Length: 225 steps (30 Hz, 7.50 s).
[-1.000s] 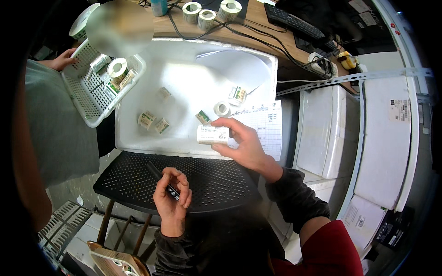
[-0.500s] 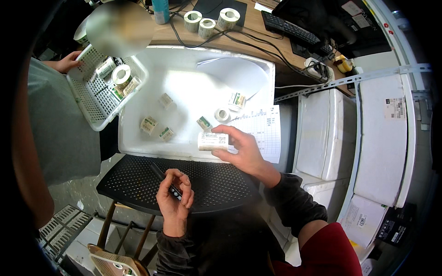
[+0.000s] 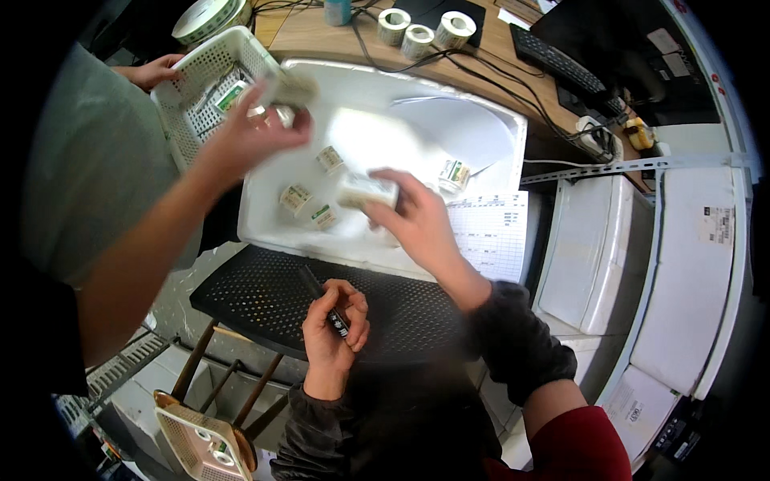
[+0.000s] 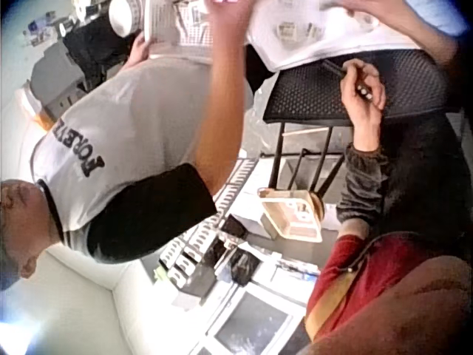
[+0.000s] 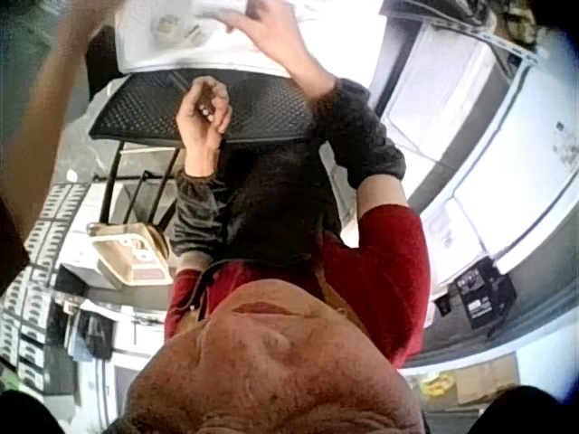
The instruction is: The person picks up rolls of labeled tape from a large bin, examines the labels, and places specific rolls into a small handheld tray while another person also handles items in the bin.
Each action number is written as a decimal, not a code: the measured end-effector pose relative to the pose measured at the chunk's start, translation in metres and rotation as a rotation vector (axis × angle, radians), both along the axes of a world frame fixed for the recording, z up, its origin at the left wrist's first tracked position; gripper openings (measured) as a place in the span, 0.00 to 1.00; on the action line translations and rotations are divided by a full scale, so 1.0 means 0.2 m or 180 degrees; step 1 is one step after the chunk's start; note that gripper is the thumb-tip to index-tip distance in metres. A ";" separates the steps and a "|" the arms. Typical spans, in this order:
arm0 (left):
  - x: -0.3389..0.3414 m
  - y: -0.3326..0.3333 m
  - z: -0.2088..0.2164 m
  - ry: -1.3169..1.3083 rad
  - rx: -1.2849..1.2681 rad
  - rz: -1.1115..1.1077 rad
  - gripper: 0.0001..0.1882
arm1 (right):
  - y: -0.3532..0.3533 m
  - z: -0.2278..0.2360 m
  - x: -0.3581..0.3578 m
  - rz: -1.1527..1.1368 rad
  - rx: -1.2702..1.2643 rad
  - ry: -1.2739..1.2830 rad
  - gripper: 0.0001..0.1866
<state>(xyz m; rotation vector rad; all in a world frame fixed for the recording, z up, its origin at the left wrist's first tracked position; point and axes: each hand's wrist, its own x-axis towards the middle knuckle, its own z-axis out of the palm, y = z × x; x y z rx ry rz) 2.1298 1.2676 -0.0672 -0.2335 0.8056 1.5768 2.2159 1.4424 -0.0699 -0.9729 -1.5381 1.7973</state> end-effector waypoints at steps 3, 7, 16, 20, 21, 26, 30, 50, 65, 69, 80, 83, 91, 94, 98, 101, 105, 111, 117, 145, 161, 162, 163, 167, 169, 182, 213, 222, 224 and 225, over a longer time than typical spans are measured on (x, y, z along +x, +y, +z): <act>-0.01 -0.02 0.03 0.0007 -0.0050 0.0107 0.13 | 0.07 0.09 -0.27 -0.0084 0.0700 -0.0228 0.21; -0.01 0.00 0.02 -0.0052 -0.0034 0.0123 0.13 | 0.18 0.09 -0.42 -0.0249 0.0780 0.0153 0.22; 0.00 0.00 0.01 -0.0056 -0.0047 0.0193 0.14 | 0.33 -0.04 -0.75 0.0332 0.1402 0.0023 0.26; -0.01 0.00 -0.01 -0.0252 0.0149 0.0242 0.14 | 0.36 -0.07 -0.78 0.0552 0.2063 0.0626 0.28; -0.01 0.00 -0.01 -0.0274 0.0175 0.0246 0.14 | 0.36 -0.10 -0.76 0.0393 0.2201 0.0985 0.22; -0.02 -0.02 -0.02 -0.0259 0.0143 0.0334 0.15 | 0.37 -0.31 -0.43 -0.0573 0.0034 0.1023 0.13; 0.00 0.00 -0.01 -0.0415 0.0143 0.0316 0.14 | 0.35 -0.77 -0.11 -0.1344 -0.0742 -0.0477 0.12; -0.01 -0.01 -0.01 -0.0221 0.0023 0.0261 0.14 | 0.18 -1.19 0.03 0.1103 0.1770 -0.3833 0.24; 0.01 0.02 0.02 -0.0145 -0.0204 0.0341 0.13 | 0.22 -1.27 0.04 0.1296 0.1911 -0.3693 0.18; 0.00 0.01 0.00 -0.0075 -0.0159 0.0324 0.13 | 0.23 -0.99 -0.01 0.1056 0.0752 -0.2932 0.23; 0.01 0.05 0.04 0.0655 -0.0757 0.0094 0.15 | 0.05 -0.13 0.20 0.0549 -0.1054 -0.0370 0.21; 0.03 0.09 0.06 0.0954 -0.0929 -0.0088 0.21 | -0.07 0.01 0.23 0.0481 -0.1276 -0.0496 0.20; 0.11 0.13 0.10 0.1056 -0.0850 -0.0430 0.15 | -0.21 0.10 0.30 0.0467 -0.1675 -0.1116 0.23; 0.13 0.14 0.11 0.1085 -0.0834 -0.0517 0.14 | -0.18 0.13 0.32 0.0479 -0.1951 -0.1092 0.22; 0.14 0.14 0.10 0.1029 -0.0844 -0.0588 0.14 | -0.20 0.11 0.38 0.1204 -0.1579 -0.1069 0.21; 0.15 0.15 0.11 0.1414 -0.0977 -0.0752 0.14 | -0.23 0.10 0.41 0.1480 -0.1405 -0.0920 0.17; 0.17 0.12 0.12 0.1395 -0.1055 -0.0569 0.15 | -0.26 0.09 0.45 0.1440 -0.1780 -0.0430 0.16; 0.20 0.09 0.12 0.1177 -0.0976 -0.0687 0.22 | -0.28 0.11 0.49 0.0572 -0.1536 0.0014 0.22; 0.23 0.10 0.13 0.0813 -0.0755 -0.0798 0.19 | -0.30 0.08 0.52 0.0410 -0.1535 -0.0126 0.26; 0.25 0.16 0.11 0.0805 -0.0931 -0.0978 0.16 | -0.33 0.04 0.51 0.0153 -0.1048 -0.0409 0.24; 0.21 0.19 0.07 0.0802 -0.1074 -0.1173 0.15 | -0.30 0.01 0.48 0.0218 -0.0948 -0.0602 0.23; 0.21 0.18 0.06 0.0830 -0.1093 -0.1242 0.16 | -0.29 0.01 0.48 0.0269 -0.0864 -0.0689 0.23; 0.21 0.17 0.06 0.0857 -0.1108 -0.1315 0.17 | -0.27 0.02 0.49 0.0316 -0.0777 -0.0779 0.23; 0.20 0.14 0.12 0.0784 -0.0925 -0.1057 0.19 | -0.12 -0.01 0.54 0.0307 -0.0210 -0.1345 0.23; 0.18 0.09 0.13 0.0609 -0.0581 -0.1048 0.17 | -0.03 -0.07 0.57 0.0328 0.0181 -0.1862 0.23; 0.11 -0.08 0.03 -0.0463 0.1121 -0.0714 0.24 | 0.02 -0.92 0.47 0.1185 0.1127 -0.3249 0.22; 0.08 -0.08 -0.01 -0.1002 0.1083 -0.0472 0.21 | 0.08 -0.76 0.71 0.3271 0.2106 -0.4778 0.14; 0.08 -0.07 0.01 -0.0701 0.1039 -0.0449 0.19 | 0.09 -0.83 0.54 0.4000 0.2144 -0.5137 0.15; 0.07 -0.08 0.01 -0.0683 0.0995 -0.0451 0.19 | 0.18 -0.81 0.54 0.4061 0.2202 -0.4989 0.13; 0.07 -0.08 0.02 -0.0601 0.0930 -0.0424 0.18 | 0.21 -0.79 0.54 0.3921 0.2318 -0.4881 0.12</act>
